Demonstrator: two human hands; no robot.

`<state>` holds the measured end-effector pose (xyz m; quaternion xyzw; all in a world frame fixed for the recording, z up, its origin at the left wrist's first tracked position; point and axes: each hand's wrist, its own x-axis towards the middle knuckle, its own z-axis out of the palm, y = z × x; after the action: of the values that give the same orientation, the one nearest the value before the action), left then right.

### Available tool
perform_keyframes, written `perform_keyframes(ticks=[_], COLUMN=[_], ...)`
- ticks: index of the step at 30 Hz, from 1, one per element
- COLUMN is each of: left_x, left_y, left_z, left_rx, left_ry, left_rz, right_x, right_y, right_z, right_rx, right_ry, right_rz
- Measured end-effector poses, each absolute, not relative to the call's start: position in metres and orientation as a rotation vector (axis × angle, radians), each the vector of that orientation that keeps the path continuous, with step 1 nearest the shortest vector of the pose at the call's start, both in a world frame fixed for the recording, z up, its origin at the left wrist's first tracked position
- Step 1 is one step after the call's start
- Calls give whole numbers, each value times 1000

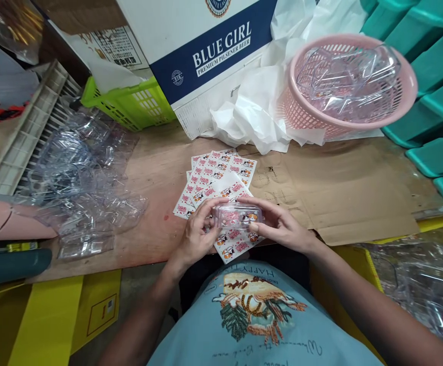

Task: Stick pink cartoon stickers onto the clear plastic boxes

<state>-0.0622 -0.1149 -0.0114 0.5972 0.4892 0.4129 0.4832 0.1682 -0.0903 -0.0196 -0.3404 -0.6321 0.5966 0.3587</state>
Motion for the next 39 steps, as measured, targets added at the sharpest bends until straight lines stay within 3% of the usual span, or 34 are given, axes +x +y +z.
perform_keyframes(ticks=[4,8,22,27,39], left_x=[-62,-57,-53,-53,-50], left_y=[-112,-116,-116,-117,-118], left_z=[-23,-26,-25,-25,-25], left_rx=[1949,2234,2490,2519,2481], left_ry=[1460,1560,1708,1688,1681], left_rz=[1109,969,884,896,844], right_x=[152,131,113,118,122], right_y=[-97,-112,-127,-124,-125], right_z=[-3,6,0,-9,-6], right_rx=[-995,-837,-863,-1041,-947], right_ry=[-1790,-1904,-2046,-1951,-1792], right_rz=[773,513,265,415,604])
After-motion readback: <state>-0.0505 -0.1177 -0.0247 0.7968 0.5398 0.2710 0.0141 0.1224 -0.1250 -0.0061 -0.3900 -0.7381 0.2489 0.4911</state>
